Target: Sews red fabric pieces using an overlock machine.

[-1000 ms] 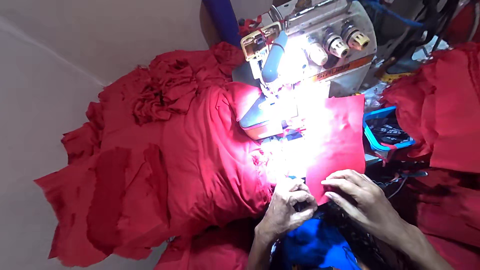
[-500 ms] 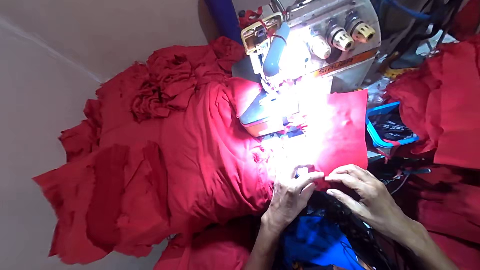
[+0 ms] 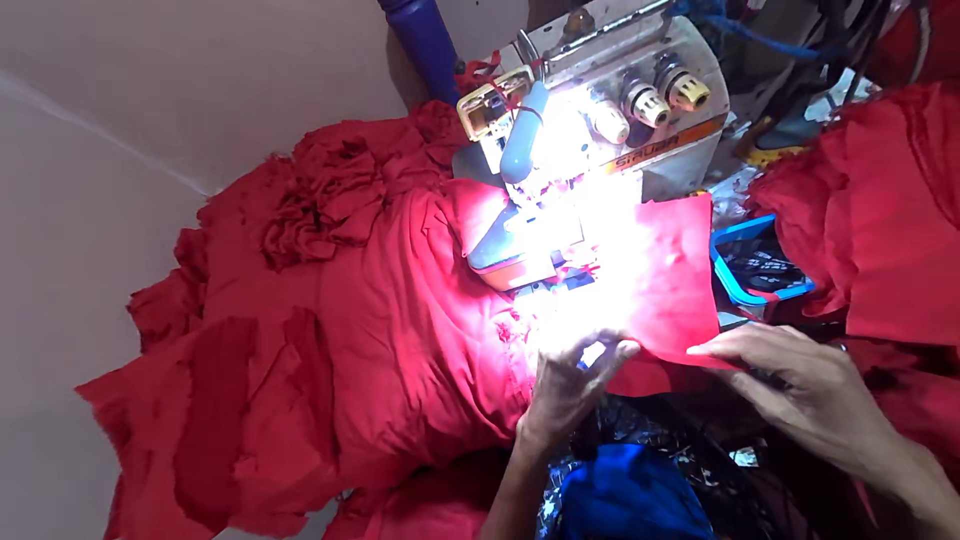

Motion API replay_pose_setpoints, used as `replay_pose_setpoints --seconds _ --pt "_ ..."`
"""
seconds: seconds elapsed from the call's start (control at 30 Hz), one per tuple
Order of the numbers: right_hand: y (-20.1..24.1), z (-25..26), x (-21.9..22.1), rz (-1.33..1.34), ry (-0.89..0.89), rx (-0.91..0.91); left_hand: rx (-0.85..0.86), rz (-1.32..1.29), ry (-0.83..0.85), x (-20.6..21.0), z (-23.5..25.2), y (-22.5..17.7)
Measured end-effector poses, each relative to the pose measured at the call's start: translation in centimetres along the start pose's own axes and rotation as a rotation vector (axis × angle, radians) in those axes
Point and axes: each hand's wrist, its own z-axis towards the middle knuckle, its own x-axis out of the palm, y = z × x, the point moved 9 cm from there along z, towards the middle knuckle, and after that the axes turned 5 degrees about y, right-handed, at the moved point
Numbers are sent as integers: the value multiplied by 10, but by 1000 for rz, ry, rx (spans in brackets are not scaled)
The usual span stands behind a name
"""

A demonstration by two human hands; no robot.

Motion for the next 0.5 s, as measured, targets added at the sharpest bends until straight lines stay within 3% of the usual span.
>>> replay_pose_setpoints --seconds 0.13,0.27,0.37,0.5 --pt "7 51 -43 -30 -107 -32 -19 4 -28 -12 57 -20" --pt "27 82 -91 111 -324 -201 208 -119 -163 -40 93 -76" --pt "43 69 -100 112 -351 -257 301 -82 -177 -49 78 -96" --pt "42 15 -67 122 -141 -185 194 -32 -147 -45 21 -78"
